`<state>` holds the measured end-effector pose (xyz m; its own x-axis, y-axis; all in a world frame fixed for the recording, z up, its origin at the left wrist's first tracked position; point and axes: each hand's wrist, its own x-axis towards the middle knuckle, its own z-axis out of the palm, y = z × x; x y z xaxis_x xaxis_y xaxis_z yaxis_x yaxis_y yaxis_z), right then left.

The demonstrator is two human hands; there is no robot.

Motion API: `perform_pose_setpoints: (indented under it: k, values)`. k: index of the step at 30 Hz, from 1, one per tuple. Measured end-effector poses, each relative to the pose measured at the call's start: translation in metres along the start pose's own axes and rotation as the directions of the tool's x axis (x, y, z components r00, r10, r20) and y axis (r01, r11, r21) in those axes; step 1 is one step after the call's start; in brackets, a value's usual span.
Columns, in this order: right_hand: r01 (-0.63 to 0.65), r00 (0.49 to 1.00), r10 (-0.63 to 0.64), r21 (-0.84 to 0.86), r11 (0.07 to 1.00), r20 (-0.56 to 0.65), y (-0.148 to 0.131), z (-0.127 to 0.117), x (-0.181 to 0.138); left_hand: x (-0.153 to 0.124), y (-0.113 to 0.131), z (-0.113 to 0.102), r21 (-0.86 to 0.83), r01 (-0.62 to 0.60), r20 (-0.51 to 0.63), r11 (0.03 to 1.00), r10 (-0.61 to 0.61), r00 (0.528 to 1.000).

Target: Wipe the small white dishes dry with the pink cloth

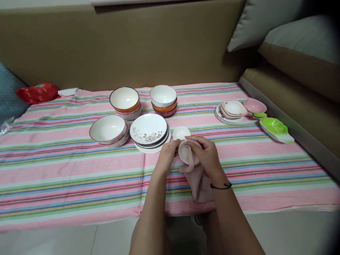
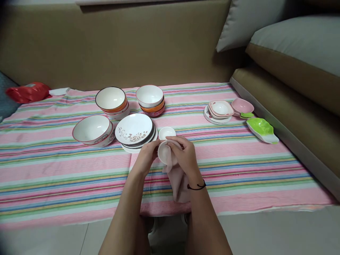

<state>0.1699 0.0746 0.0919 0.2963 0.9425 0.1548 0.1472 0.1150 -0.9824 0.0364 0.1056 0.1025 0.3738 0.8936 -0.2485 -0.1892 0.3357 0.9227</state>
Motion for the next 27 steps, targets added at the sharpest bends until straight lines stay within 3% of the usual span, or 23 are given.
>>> perform_pose_setpoints:
  k: [12,16,18,20,27]
  values:
    - [-0.012,1.000,0.011,0.002,1.000,0.027,-0.001,0.000,0.002,0.001,-0.005,-0.003,0.030,-0.019,-0.006,0.999,0.019,1.000]
    - [-0.016,1.000,0.016,0.003,1.000,-0.021,-0.001,-0.003,0.004,0.003,0.000,-0.005,-0.057,-0.240,-0.160,0.969,0.228,0.960]
    - [-0.006,0.999,0.006,-0.007,1.000,-0.040,0.000,-0.004,0.005,0.002,0.003,-0.006,0.016,-0.327,-0.253,0.945,0.320,0.913]
    - [0.002,0.998,-0.003,-0.014,1.000,-0.063,0.001,-0.004,0.005,0.000,0.005,-0.006,0.147,-0.329,-0.287,0.933,0.358,0.889]
    - [0.054,0.990,-0.062,-0.067,0.996,-0.124,0.000,-0.003,0.006,-0.010,-0.002,0.005,0.330,-0.202,0.027,0.922,0.204,0.979]
